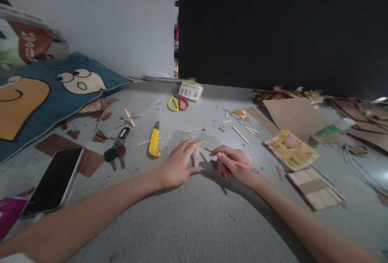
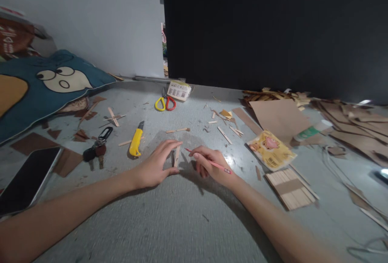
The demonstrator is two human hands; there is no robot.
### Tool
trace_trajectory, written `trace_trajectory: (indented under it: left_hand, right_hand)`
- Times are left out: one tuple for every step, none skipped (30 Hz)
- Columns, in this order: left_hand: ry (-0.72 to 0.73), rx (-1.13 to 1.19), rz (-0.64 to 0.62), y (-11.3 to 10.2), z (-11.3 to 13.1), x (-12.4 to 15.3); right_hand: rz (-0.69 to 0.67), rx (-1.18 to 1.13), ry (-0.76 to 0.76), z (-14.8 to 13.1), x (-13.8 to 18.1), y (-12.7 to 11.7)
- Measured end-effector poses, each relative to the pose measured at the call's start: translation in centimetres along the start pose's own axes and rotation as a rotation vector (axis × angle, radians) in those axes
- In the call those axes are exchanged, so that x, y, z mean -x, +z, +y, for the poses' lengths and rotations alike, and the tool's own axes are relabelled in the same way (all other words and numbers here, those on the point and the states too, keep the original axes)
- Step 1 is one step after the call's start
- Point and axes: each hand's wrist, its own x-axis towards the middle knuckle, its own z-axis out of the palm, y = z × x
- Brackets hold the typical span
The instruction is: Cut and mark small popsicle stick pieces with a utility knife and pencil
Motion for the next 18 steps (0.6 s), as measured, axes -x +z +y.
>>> trace_trajectory:
  left_hand:
    - [-0.003, 0.0, 0.001, 0.01, -0.02, -0.02]
    - [-0.007, 0.002, 0.005, 0.02, -0.05, -0.04]
    - [-0.01, 0.005, 0.01, 0.03, -0.08, -0.06]
    - [-0.012, 0.009, 0.016, 0.05, -0.1, -0.07]
    - [-0.012, 0.013, 0.021, 0.07, -0.11, -0.08]
    - [-0.011, 0.016, 0.024, 0.08, -0.11, -0.09]
    - [-0.011, 0.017, 0.025, 0.09, -0.11, -0.1]
    - [-0.012, 0.016, 0.024, 0.1, -0.1, -0.11]
    - [-0.014, 0.014, 0.023, 0.11, -0.09, -0.12]
    - [-0.019, 0.011, 0.022, 0.11, -0.08, -0.13]
    - [-0.025, 0.008, 0.019, 0.11, -0.07, -0.13]
    - [-0.034, 0.007, 0.018, 0.1, -0.05, -0.12]
    - [-0.045, 0.009, 0.016, 0.07, -0.03, -0.1]
    - [-0.061, 0.012, 0.011, 0.04, -0.01, -0.08]
    - [-0.08, 0.015, 0.004, -0.01, 0.04, -0.05]
    - [-0.099, 0.015, -0.006, -0.08, 0.1, -0.03]
    - [-0.113, 0.008, -0.02, -0.16, 0.18, -0.01]
    - [-0.12, -0.005, -0.035, -0.25, 0.28, -0.01]
  right_hand:
    - [0.003, 0.013, 0.012, 0.04, 0.01, -0.05]
    - [0.013, 0.024, 0.021, 0.02, 0.0, -0.06]
    - [0.027, 0.03, 0.026, -0.04, -0.02, -0.05]
    - [0.037, 0.032, 0.031, -0.12, -0.04, -0.02]
    - [0.044, 0.031, 0.034, -0.21, -0.07, 0.01]
    - [0.045, 0.03, 0.037, -0.3, -0.1, 0.04]
    - [0.042, 0.031, 0.038, -0.36, -0.11, 0.05]
    - [0.036, 0.036, 0.039, -0.41, -0.11, 0.05]
    - [0.029, 0.042, 0.037, -0.43, -0.1, 0.04]
    - [0.022, 0.049, 0.035, -0.44, -0.07, 0.02]
    - [0.014, 0.057, 0.032, -0.42, -0.03, 0.02]
    - [0.01, 0.066, 0.028, -0.39, 0.0, 0.02]
    - [0.019, 0.074, 0.018, -0.33, 0.03, 0.05]
    - [0.043, 0.077, -0.003, -0.26, 0.04, 0.09]
    - [0.081, 0.073, -0.035, -0.17, 0.04, 0.15]
    - [0.127, 0.063, -0.079, -0.06, 0.01, 0.21]
    - [0.173, 0.051, -0.126, 0.07, -0.02, 0.26]
    - [0.211, 0.041, -0.169, 0.19, -0.06, 0.29]
